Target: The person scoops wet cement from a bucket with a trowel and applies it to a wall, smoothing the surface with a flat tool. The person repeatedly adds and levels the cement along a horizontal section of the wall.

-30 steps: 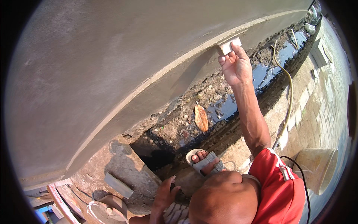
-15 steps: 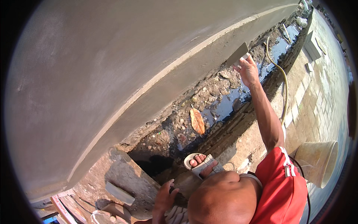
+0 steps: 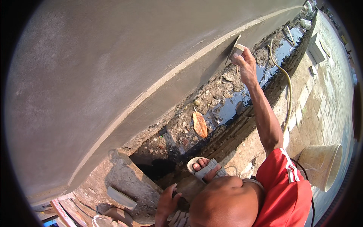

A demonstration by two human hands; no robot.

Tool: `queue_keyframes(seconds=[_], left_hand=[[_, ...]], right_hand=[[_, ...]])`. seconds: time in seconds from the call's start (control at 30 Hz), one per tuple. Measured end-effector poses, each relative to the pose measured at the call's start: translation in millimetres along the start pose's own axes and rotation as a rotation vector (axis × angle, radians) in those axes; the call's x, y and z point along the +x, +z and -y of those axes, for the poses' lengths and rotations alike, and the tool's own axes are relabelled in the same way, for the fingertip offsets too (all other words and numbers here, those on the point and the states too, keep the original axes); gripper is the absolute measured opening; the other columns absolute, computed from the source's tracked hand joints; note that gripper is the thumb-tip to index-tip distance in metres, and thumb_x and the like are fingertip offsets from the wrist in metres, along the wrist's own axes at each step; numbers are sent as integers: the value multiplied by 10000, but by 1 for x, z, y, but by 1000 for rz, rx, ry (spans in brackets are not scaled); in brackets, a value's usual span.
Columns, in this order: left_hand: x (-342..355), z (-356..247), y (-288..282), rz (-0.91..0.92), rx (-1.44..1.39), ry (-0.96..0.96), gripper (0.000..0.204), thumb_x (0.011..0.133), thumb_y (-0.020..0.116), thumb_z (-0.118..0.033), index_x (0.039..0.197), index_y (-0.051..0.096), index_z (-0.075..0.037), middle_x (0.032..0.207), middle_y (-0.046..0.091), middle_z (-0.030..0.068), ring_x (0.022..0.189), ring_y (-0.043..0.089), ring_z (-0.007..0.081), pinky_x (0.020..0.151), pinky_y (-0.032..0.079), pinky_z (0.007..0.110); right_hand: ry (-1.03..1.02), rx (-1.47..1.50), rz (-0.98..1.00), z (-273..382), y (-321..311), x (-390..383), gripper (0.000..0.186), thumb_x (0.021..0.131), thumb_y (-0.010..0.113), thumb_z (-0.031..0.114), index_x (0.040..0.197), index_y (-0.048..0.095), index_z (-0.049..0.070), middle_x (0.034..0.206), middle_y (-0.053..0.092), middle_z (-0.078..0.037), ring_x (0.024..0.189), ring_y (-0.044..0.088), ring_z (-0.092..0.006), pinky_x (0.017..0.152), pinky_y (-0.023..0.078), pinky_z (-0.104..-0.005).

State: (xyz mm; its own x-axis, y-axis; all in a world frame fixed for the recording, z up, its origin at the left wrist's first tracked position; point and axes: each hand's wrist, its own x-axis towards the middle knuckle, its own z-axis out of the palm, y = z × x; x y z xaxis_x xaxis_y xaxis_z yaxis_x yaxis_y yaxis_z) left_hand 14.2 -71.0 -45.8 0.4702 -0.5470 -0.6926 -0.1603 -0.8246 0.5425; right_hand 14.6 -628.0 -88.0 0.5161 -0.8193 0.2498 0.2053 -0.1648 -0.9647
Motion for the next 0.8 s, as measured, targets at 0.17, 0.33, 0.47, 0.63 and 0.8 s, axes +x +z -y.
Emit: queue_keyframes(seconds=[0.17,0.33,0.47,0.63,0.8], left_hand=[[0,6,7,5,46,50,504,839,661,-218,1263,484,-10,1132,593,196,1061,566,333,918,439,390],[-1,-4,-2,3,40,32,504,837,662,-218,1257,485,-3,1123,593,198,1058,565,335,916,438,395],[-1,-9,-4,-11,30,28,500,839,656,-214,1259,483,-4,1120,592,201,1055,566,334,913,440,393],[2,-8,-2,8,34,10,508,842,648,-220,1271,475,-10,1133,588,204,1059,563,335,921,437,391],[10,-10,0,16,-20,28,518,841,648,-224,1282,471,-17,1148,585,198,1068,560,330,932,431,394]], right_hand=[[-118,-227,0,5,102,-83,273,894,573,81,1154,526,12,1058,559,-54,935,553,-145,818,449,-266],[-21,-3,393,17,108,-130,296,862,603,76,1142,531,13,1036,555,-90,970,552,-189,841,451,-330],[340,651,117,-6,37,-106,391,873,625,173,1222,482,71,1031,583,-9,883,579,-94,797,510,-346],[512,776,-21,-48,-9,-81,358,855,652,207,1176,517,126,941,626,40,844,602,-110,841,491,-409],[495,946,97,-110,-14,-79,367,859,629,184,1206,522,133,1095,614,-2,945,604,-154,878,456,-473]])
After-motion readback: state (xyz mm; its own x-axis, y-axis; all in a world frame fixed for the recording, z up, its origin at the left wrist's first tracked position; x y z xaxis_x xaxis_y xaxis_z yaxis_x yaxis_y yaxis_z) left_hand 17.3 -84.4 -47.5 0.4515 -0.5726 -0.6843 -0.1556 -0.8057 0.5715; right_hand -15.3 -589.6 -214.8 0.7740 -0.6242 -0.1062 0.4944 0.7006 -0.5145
